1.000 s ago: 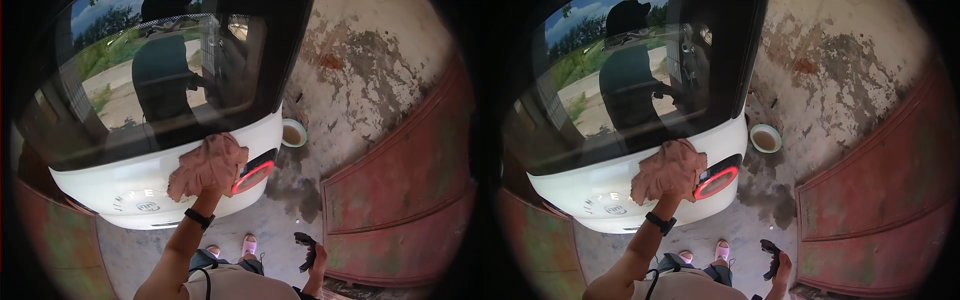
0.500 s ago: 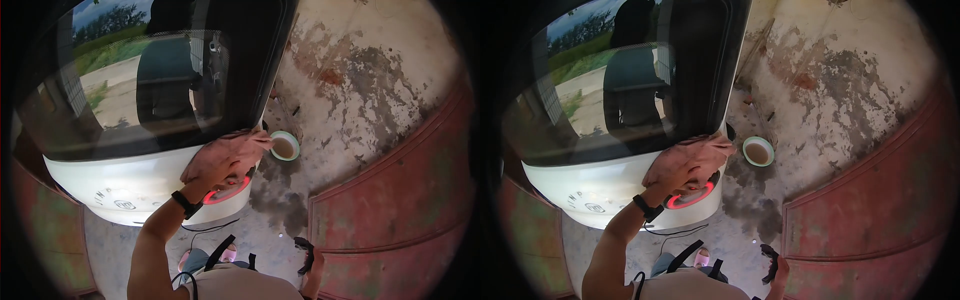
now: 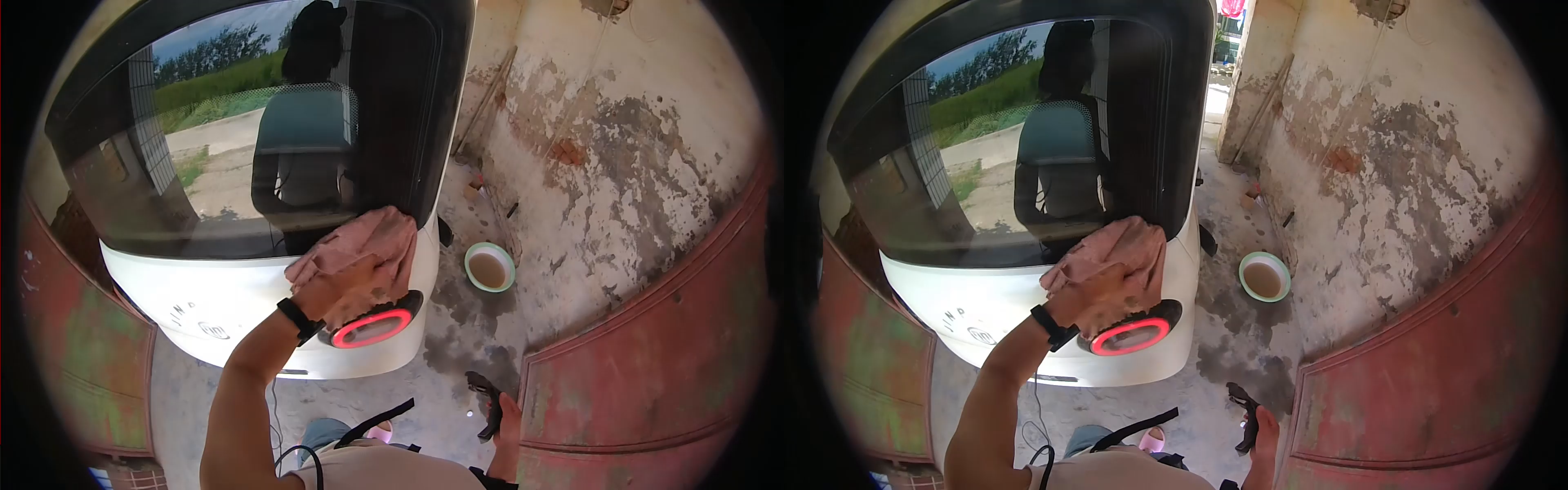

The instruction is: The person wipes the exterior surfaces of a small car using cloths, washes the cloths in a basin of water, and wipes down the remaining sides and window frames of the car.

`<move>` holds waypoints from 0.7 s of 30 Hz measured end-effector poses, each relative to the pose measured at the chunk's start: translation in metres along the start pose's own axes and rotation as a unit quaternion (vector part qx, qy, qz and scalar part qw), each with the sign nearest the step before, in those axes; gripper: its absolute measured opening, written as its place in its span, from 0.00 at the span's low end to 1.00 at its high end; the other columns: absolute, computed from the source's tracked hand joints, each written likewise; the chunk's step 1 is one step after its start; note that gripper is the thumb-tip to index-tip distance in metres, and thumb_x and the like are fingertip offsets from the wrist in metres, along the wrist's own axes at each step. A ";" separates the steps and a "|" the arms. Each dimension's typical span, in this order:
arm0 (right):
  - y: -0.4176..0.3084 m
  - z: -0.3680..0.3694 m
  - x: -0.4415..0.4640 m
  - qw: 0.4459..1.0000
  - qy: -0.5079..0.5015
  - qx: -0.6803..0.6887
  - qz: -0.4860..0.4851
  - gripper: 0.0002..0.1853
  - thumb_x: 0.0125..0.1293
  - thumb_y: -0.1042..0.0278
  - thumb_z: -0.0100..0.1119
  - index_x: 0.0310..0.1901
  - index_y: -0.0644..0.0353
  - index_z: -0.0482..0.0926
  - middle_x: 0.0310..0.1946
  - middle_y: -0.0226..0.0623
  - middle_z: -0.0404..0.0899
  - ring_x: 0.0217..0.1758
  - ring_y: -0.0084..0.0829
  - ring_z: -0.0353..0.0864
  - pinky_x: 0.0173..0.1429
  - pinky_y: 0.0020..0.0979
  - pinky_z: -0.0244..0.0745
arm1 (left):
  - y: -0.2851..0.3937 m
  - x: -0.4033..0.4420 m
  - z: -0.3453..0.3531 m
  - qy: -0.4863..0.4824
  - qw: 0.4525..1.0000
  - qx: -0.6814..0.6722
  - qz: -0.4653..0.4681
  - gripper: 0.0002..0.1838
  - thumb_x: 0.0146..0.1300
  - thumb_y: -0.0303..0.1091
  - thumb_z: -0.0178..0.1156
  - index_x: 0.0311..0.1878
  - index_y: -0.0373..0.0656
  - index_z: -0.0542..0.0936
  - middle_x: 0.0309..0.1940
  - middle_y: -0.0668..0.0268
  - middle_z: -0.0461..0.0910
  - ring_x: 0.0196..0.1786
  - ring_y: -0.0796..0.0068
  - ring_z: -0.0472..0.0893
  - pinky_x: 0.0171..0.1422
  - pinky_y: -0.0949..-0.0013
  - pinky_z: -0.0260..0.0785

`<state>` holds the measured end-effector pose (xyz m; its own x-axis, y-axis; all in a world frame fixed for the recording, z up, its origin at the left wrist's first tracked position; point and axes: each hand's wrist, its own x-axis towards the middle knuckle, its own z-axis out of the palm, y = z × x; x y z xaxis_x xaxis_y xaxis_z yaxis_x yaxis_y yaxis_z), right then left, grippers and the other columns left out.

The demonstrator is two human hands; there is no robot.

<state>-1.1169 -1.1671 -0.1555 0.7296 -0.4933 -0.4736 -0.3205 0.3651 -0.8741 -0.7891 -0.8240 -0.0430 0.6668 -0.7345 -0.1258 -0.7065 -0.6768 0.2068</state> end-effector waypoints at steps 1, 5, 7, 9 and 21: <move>0.003 -0.003 -0.003 1.000 0.009 0.007 0.007 0.16 0.72 0.56 0.57 0.45 0.63 0.81 0.29 0.35 0.82 0.27 0.22 0.78 0.31 0.24 0.71 | 0.003 0.006 -0.019 0.002 1.000 0.006 -0.007 0.22 0.64 0.43 0.52 0.61 0.53 0.76 0.57 0.61 0.78 0.61 0.63 0.76 0.61 0.62 0.68; 0.026 -0.027 -0.007 0.999 0.024 0.036 -0.004 0.17 0.71 0.56 0.58 0.48 0.63 0.80 0.29 0.36 0.82 0.26 0.24 0.78 0.29 0.26 0.72 | 0.028 0.005 -0.120 0.228 0.797 0.539 0.149 0.19 0.64 0.41 0.52 0.53 0.44 0.80 0.49 0.61 0.82 0.61 0.59 0.76 0.63 0.66 0.69; 0.039 -0.043 -0.005 0.999 0.015 0.035 -0.002 0.18 0.70 0.55 0.59 0.49 0.63 0.80 0.30 0.36 0.82 0.26 0.25 0.78 0.28 0.27 0.72 | 0.010 0.010 -0.154 0.303 0.776 0.551 0.044 0.19 0.62 0.43 0.53 0.52 0.44 0.80 0.50 0.61 0.81 0.63 0.60 0.73 0.64 0.67 0.67; 0.038 -0.048 -0.012 0.998 0.048 0.036 0.020 0.16 0.70 0.53 0.57 0.45 0.59 0.79 0.27 0.34 0.79 0.22 0.26 0.75 0.25 0.28 0.70 | -0.001 -0.023 -0.193 0.352 0.869 0.325 -0.120 0.19 0.60 0.44 0.55 0.50 0.44 0.80 0.48 0.60 0.81 0.59 0.60 0.74 0.60 0.64 0.69; -0.009 -0.033 -0.006 0.999 0.014 0.030 -0.009 0.11 0.67 0.62 0.63 0.46 0.57 0.77 0.39 0.36 0.83 0.41 0.30 0.86 0.38 0.29 0.79 | -0.066 -0.079 0.020 0.581 0.682 0.019 -0.443 0.27 0.70 0.44 0.55 0.66 0.36 0.69 0.63 0.54 0.74 0.59 0.59 0.76 0.62 0.58 0.67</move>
<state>-1.1381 -1.1940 -0.1481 0.7179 -0.5210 -0.4617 -0.2709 0.4020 -0.8747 -0.7994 -0.7226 -0.0659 0.5576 0.4845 0.6740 0.1052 -0.8467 0.5216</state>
